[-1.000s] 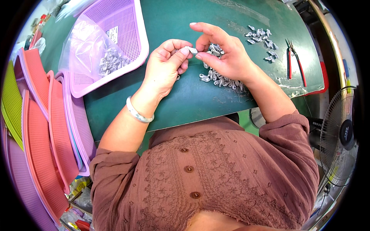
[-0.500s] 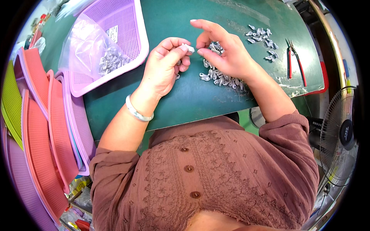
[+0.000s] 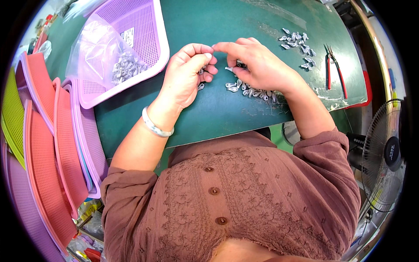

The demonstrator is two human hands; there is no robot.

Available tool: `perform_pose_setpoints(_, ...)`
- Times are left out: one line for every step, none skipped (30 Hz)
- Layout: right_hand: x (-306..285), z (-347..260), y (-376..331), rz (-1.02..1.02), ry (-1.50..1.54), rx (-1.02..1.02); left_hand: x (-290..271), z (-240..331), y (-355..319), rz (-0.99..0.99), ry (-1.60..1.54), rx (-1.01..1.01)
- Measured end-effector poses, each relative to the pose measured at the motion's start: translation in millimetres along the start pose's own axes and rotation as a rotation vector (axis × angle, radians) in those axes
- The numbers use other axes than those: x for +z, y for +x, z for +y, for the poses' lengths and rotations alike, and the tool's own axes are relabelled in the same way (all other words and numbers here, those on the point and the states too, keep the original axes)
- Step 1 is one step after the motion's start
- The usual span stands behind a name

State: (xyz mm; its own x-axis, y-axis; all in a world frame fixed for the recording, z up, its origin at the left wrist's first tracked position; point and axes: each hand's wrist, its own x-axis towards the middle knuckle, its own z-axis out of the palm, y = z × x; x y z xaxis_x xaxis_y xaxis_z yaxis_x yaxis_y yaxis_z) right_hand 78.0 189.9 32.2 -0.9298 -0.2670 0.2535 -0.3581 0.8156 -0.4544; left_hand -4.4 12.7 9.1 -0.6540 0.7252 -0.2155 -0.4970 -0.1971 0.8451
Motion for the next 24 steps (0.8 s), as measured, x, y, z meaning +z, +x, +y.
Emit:
perform_pose_setpoints(1.4, 1.0, 0.2, 0.023, 0.022, 0.006, -0.8, -0.7, 0.4, 0.001, 0.009, -0.002)
perform_pose_setpoints(2.7, 2.2, 0.7, 0.046, 0.044, 0.012, -0.8, -0.8, 0.5, 0.002, 0.026, -0.002)
perform_pose_setpoints(3.4, 2.9, 1.2, 0.069, 0.066, 0.018, -0.5, -1.0, 0.5, 0.004, 0.043, -0.003)
perform_pose_setpoints(3.5, 3.0, 1.7, 0.086, 0.106, 0.02, -0.3, -1.3, 0.5, 0.007, 0.06, -0.003)
perform_pose_setpoints(3.7, 3.1, 2.2, 0.103, 0.147, 0.023, 0.8, -1.0, 0.0, 0.02, 0.074, -0.004)
perform_pose_setpoints(3.8, 3.1, 2.6, 0.12, 0.188, 0.025, 2.8, -0.1, -1.0, 0.034, 0.088, -0.004)
perform_pose_setpoints(3.6, 2.4, 2.9, 0.153, 0.258, 0.042, 4.3, 0.6, -1.7, 0.048, 0.101, -0.005)
perform_pose_setpoints(3.3, 1.3, 3.0, 0.186, 0.329, 0.059, 5.1, 0.9, -1.9, 0.049, 0.119, -0.011)
perform_pose_setpoints(2.8, 0.5, 3.3, 0.219, 0.399, 0.076, 5.8, 1.3, -2.0, 0.05, 0.137, -0.017)
perform_pose_setpoints(3.4, 1.0, 3.6, 0.251, 0.437, 0.068, 6.5, 1.8, -2.1, 0.05, 0.154, -0.024)
perform_pose_setpoints(4.8, 2.1, 3.8, 0.283, 0.474, 0.06, 7.9, 2.9, -3.2, 0.042, 0.167, -0.032)
perform_pose_setpoints(6.4, 3.0, 3.7, 0.315, 0.512, 0.052, 9.5, 3.9, -4.9, 0.034, 0.179, -0.04)
perform_pose_setpoints(8.2, 3.2, 3.5, 0.31, 0.558, 0.061, 10.6, 4.3, -5.7, 0.026, 0.192, -0.048)
perform_pose_setpoints(10.0, 3.1, 3.5, 0.305, 0.604, 0.071, 10.9, 3.4, -5.3, 0.031, 0.211, -0.008)
perform_pose_setpoints(11.2, 2.5, 3.7, 0.298, 0.651, 0.081, 10.7, 1.8, -5.0, 0.038, 0.23, 0.032)
perform_pose_setpoints(11.7, 1.6, 4.1, 0.295, 0.666, 0.079, 10.5, 0.3, -4.7, 0.044, 0.249, 0.071)
perform_pose_setpoints(12.1, 0.6, 4.4, 0.292, 0.682, 0.077, 10.3, -0.7, -4.4, 0.041, 0.283, 0.117)
perform_pose_setpoints(12.3, 0.1, 4.7, 0.288, 0.697, 0.075, 10.0, -1.6, -4.2, 0.037, 0.317, 0.163)
perform_pose_setpoints(12.7, 0.2, 4.8, 0.287, 0.712, 0.074, 9.9, -2.4, -4.1, 0.033, 0.352, 0.209)
perform_pose_setpoints(13.3, 0.3, 4.7, 0.285, 0.728, 0.072, 10.1, -3.0, -4.1, 0.039, 0.403, 0.249)
perform_pose_setpoints(13.5, 0.4, 4.8, 0.284, 0.742, 0.071, 10.4, -3.5, -4.2, 0.045, 0.454, 0.288)
perform_pose_setpoints(13.4, 0.6, 5.0, 0.287, 0.734, 0.06, 10.6, -4.1, -4.2, 0.051, 0.505, 0.327)
perform_pose_setpoints(13.3, 1.0, 5.3, 0.289, 0.726, 0.048, 10.2, -5.1, -3.9, 0.046, 0.533, 0.371)
perform_pose_setpoints(13.2, 1.2, 5.4, 0.292, 0.718, 0.036, 9.6, -6.4, -3.5, 0.04, 0.56, 0.415)
